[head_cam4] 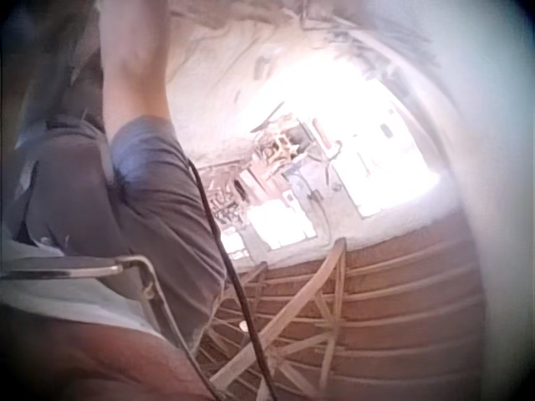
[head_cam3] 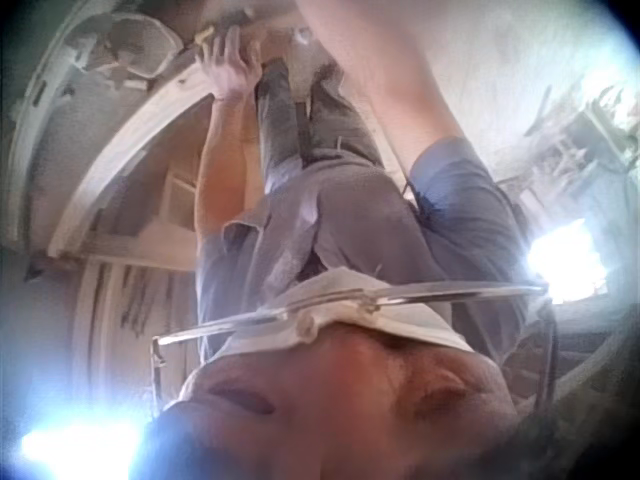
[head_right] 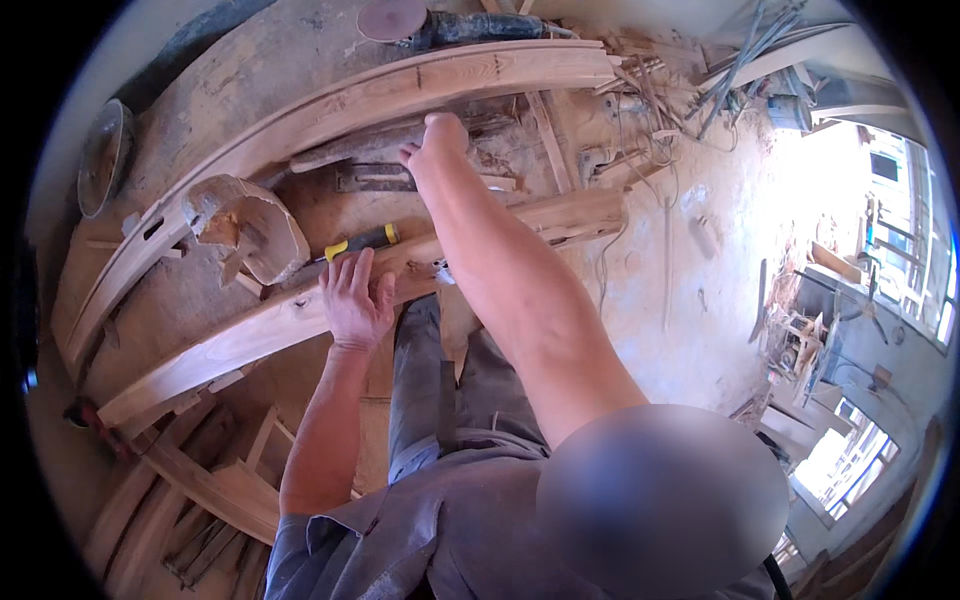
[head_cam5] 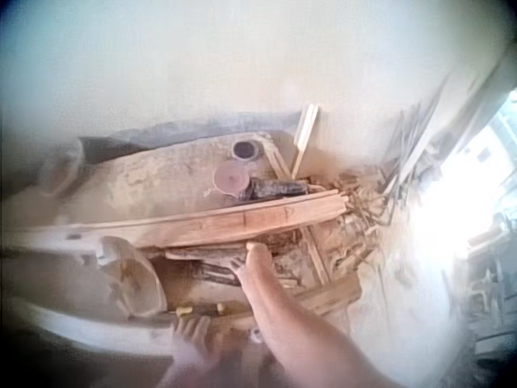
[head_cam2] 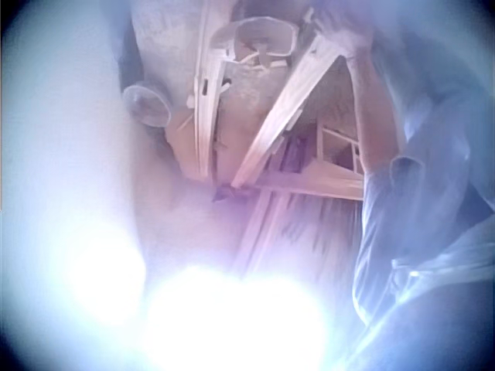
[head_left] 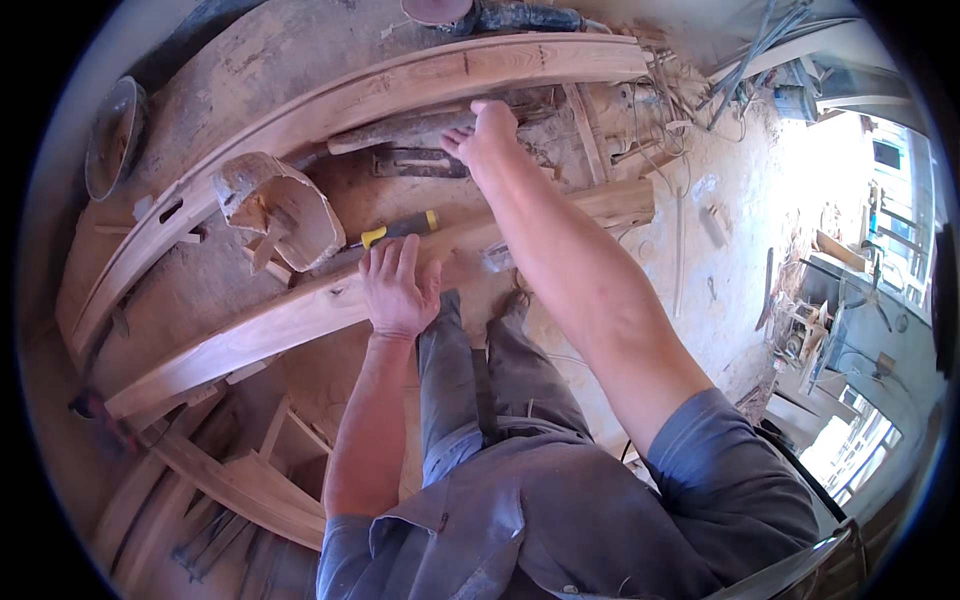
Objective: The person uses a hammer to tap and fit small wooden pieces into a gap on a larger wooden frame. They repeatedly apply a white substance from a container to the gap and insert filler pieces, tapping them into place.
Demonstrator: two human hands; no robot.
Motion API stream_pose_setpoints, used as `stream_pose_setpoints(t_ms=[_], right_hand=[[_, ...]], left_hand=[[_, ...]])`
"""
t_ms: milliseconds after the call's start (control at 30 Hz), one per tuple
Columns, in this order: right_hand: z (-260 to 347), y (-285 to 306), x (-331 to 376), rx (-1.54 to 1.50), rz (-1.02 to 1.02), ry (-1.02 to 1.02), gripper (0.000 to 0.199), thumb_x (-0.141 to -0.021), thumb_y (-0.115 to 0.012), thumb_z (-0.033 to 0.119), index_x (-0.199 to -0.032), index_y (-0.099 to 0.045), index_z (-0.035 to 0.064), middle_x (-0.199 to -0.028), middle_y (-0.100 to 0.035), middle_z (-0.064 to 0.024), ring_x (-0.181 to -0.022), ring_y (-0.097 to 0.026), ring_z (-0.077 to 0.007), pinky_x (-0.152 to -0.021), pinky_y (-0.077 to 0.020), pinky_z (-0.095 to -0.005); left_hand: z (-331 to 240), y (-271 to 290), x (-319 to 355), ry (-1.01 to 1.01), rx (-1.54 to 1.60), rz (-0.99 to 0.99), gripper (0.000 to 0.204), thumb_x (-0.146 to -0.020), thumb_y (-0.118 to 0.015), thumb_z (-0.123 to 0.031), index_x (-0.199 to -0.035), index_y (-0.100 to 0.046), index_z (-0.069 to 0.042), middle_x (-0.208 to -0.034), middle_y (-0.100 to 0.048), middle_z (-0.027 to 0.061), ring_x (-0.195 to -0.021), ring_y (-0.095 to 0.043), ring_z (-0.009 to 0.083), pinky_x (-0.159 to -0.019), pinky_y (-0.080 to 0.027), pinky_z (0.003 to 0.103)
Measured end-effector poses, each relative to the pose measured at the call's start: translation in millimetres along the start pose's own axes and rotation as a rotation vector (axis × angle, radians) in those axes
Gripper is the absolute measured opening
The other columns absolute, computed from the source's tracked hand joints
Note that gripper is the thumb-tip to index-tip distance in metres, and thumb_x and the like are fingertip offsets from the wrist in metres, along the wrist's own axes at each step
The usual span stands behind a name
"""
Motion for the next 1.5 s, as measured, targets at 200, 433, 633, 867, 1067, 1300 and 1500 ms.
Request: stream_pose_setpoints(t_ms=[200,433,633,867,1067,1300,1500], right_hand=[[85.3,37.1,60.2,-0.150,0.198,-0.108,0.007,-0.088,-0.044,0.001,-0.095,-0.043,0.0011,-0.092,-0.053,-0.0164,-0.081,-0.055,-0.0275,-0.073,-0.0543,-0.0445],[151.2,210.7,136.0,0.380,0.619,0.058,0.019,-0.091,-0.070,0.017,-0.096,-0.056,0.0051,-0.073,-0.058,-0.0066,-0.062,-0.058,-0.0192,-0.058,-0.0488,-0.0372],[145.0,313.6,133.5,0.761,0.223,0.257,0.020,-0.088,-0.073,0.013,-0.088,-0.054,0.0076,-0.064,-0.051,-0.0028,-0.047,-0.050,-0.0158,-0.046,-0.0418,-0.0355],[126.7,342.6,114.5,0.899,0.257,0.204,0.020,-0.083,-0.073,0.008,-0.085,-0.053,0.0044,-0.063,-0.054,-0.0049,-0.044,-0.051,-0.0152,-0.041,-0.0417,-0.0318],[125.2,344.0,113.2,0.842,0.174,0.288,0.018,-0.082,-0.072,0.005,-0.088,-0.055,0.0030,-0.061,-0.054,-0.0045,-0.044,-0.052,-0.0148,-0.041,-0.0422,-0.0313],[112.6,332.7,110.9,1.012,0.302,0.259,0.016,-0.085,-0.069,0.005,-0.089,-0.053,0.0050,-0.063,-0.053,-0.0043,-0.044,-0.050,-0.0149,-0.042,-0.0412,-0.0319],[103.4,330.7,116.8,0.672,0.136,0.291,0.016,-0.085,-0.069,0.004,-0.089,-0.053,0.0037,-0.064,-0.053,-0.0037,-0.043,-0.052,-0.0155,-0.040,-0.0404,-0.0306]], left_hand=[[-0.1,0.7,0.8,-0.013,0.005,-0.075,0.042,-0.088,-0.070,-0.022,-0.122,-0.064,0.002,-0.118,-0.067,0.0181,-0.116,-0.059,0.0399,-0.099,-0.044,0.053],[-95.2,-43.0,20.8,-0.121,0.114,-0.194,0.045,-0.082,-0.069,-0.002,-0.126,-0.062,0.002,-0.140,-0.059,0.0231,-0.136,-0.050,0.0463,-0.113,-0.043,0.056],[-199.1,-115.1,11.5,-0.122,0.119,0.093,0.053,-0.082,-0.068,-0.008,-0.133,-0.055,0.001,-0.158,-0.043,0.0222,-0.149,-0.036,0.0434,-0.121,-0.030,0.058],[-193.3,-136.6,-25.9,-0.131,0.065,-0.037,0.044,-0.088,-0.065,-0.011,-0.131,-0.059,0.000,-0.151,-0.050,0.0214,-0.147,-0.040,0.0410,-0.121,-0.032,0.056],[-179.5,-142.2,-34.9,-0.134,0.019,-0.107,0.036,-0.091,-0.064,-0.012,-0.124,-0.065,0.001,-0.144,-0.058,0.0190,-0.141,-0.049,0.0394,-0.118,-0.037,0.054],[-172.1,-145.6,-33.8,-0.165,0.003,-0.116,0.040,-0.089,-0.064,-0.012,-0.126,-0.064,0.001,-0.148,-0.056,0.0198,-0.144,-0.047,0.0390,-0.118,-0.037,0.054],[-169.5,-145.5,-33.6,-0.177,0.042,-0.090,0.040,-0.092,-0.064,-0.016,-0.128,-0.063,0.001,-0.151,-0.053,0.0209,-0.145,-0.045,0.0408,-0.119,-0.035,0.055]])
Point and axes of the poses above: each hand's wrist, its own x-axis away from the middle knuckle, its own y-axis out of the back of the hand, z = x × y, the point moved 1 cm from there along -x, towards the middle knuckle
